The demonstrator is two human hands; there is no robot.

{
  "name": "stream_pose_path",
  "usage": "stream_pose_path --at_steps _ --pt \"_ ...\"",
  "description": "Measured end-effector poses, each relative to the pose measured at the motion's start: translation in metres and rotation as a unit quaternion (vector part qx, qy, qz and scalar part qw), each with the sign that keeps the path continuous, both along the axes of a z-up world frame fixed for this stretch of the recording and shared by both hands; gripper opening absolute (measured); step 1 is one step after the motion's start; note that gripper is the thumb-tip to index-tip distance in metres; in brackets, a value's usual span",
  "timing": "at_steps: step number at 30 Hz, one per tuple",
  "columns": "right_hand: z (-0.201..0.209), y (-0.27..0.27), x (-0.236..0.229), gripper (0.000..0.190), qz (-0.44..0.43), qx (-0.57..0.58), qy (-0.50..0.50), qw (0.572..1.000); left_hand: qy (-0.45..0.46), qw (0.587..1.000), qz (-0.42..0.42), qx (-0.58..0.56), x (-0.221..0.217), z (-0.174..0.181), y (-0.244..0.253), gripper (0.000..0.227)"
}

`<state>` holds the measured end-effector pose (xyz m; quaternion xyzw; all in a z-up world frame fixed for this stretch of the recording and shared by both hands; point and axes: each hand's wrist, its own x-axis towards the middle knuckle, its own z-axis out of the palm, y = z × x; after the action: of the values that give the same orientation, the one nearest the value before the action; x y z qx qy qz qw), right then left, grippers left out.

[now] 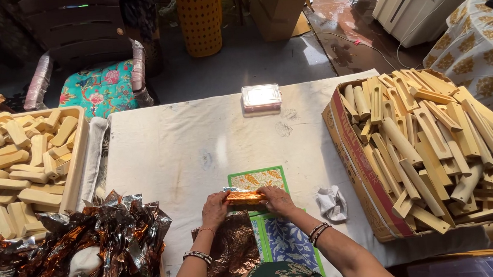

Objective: The person wipes a small plastic container and places it aside, then wipes several wooden handles with a cloth. The person wraps each handle in metallic foil and sets the wrapped items on the table. The person repeats this process for multiple handles.

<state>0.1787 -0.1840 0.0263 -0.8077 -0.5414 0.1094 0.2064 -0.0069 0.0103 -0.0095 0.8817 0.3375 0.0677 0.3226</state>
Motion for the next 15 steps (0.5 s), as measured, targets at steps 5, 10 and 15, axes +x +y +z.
stream_pose_path --at_steps 5,10,15 --pt "-0.03 0.005 0.029 0.035 -0.053 -0.048 0.255 0.964 -0.09 0.974 0.105 -0.179 0.024 -0.02 0.021 0.054" --pt "0.04 0.003 0.025 0.044 -0.166 -0.016 0.589 0.791 -0.252 0.814 0.182 -0.49 0.04 0.029 0.015 0.069" --pt "0.09 -0.003 0.009 0.045 -0.137 0.102 0.759 0.628 -0.311 0.731 -0.01 -0.607 0.06 0.095 -0.015 0.06"
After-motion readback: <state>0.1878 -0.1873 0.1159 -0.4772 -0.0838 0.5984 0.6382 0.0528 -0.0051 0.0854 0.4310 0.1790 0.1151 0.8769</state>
